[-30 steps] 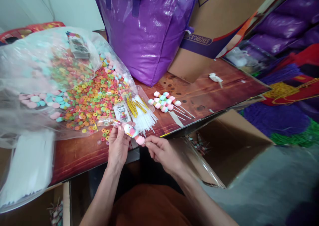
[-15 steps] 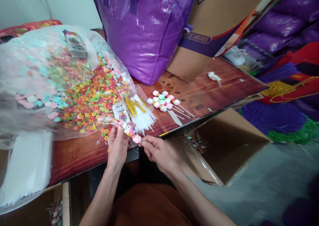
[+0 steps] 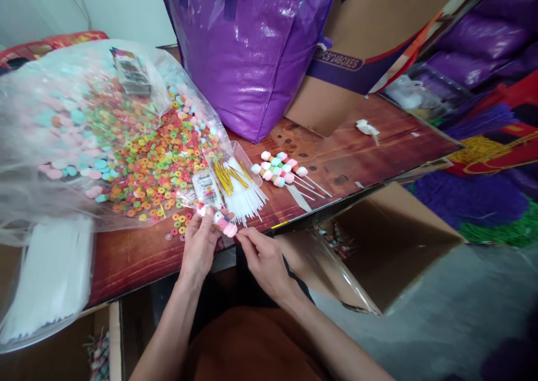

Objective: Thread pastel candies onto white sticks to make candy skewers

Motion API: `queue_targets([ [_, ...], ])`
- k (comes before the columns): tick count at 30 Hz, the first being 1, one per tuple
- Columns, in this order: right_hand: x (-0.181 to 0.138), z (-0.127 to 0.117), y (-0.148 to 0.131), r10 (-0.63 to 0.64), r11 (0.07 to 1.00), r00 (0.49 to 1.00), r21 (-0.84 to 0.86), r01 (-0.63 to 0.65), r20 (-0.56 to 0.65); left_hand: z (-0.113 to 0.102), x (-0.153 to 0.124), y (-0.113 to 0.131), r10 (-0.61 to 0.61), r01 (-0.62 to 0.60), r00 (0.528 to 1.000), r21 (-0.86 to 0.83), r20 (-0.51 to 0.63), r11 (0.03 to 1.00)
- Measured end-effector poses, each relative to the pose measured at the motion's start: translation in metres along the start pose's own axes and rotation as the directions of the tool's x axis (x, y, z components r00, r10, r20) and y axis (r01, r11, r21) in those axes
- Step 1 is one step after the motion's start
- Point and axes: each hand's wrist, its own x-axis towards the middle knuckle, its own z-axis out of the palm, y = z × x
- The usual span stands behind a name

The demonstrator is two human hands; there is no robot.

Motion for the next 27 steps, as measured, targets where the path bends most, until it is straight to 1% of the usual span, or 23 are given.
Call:
queue_targets([
  [2,0.001,0.003,-0.002,0.02,1.0,0.999,-0.011,-0.02,-0.04,0.001,-0.001,-0.001,-0.015,0.015,1.0,0.011,0.011,1.0],
  [4,0.004,0.008,-0.005,0.016,1.0,0.996,-0.019,-0.018,-0.093,0.004,-0.004,-0.004,-0.026,0.025,0.999,0.03,0.025,0.999],
  [6,0.008,0.012,-0.008,0.005,1.0,0.993,-0.017,-0.007,-0.119,0.006,-0.007,-0.006,-0.034,0.032,0.999,0.05,0.035,0.998],
  [8,0.012,0.014,-0.01,-0.009,1.0,0.995,-0.006,0.008,-0.098,0.005,-0.008,-0.005,-0.045,0.042,0.998,0.058,0.041,0.997],
  [10,0.012,0.011,-0.011,-0.001,1.0,0.999,-0.004,0.001,-0.052,0.002,-0.005,-0.001,-0.052,0.05,0.998,0.042,0.043,0.998],
  [14,0.007,-0.004,-0.009,0.091,0.996,0.995,0.0,-0.091,0.049,-0.007,0.005,0.011,-0.016,0.016,0.999,0.01,0.03,1.0],
  [16,0.004,-0.01,-0.005,0.104,0.995,0.993,0.001,-0.104,0.064,-0.01,0.008,0.016,-0.003,0.002,1.0,0.013,0.012,1.0],
  [18,0.003,-0.012,-0.002,0.074,0.997,0.996,-0.018,-0.073,0.05,-0.01,0.009,0.016,-0.006,0.006,1.0,0.027,0.002,1.0],
  [20,0.003,-0.01,0.002,0.015,0.998,1.0,-0.053,-0.014,0.027,-0.008,0.006,0.014,-0.02,0.02,1.0,0.042,0.004,0.999],
  [24,0.009,0.006,0.003,-0.108,0.989,0.994,-0.104,0.104,-0.032,0.0,-0.003,0.003,-0.06,0.059,0.998,0.046,0.035,0.997],
  [27,0.014,0.017,-0.002,-0.12,0.99,0.99,-0.078,0.115,-0.071,0.002,-0.006,-0.001,-0.069,0.068,0.996,0.04,0.05,0.997],
])
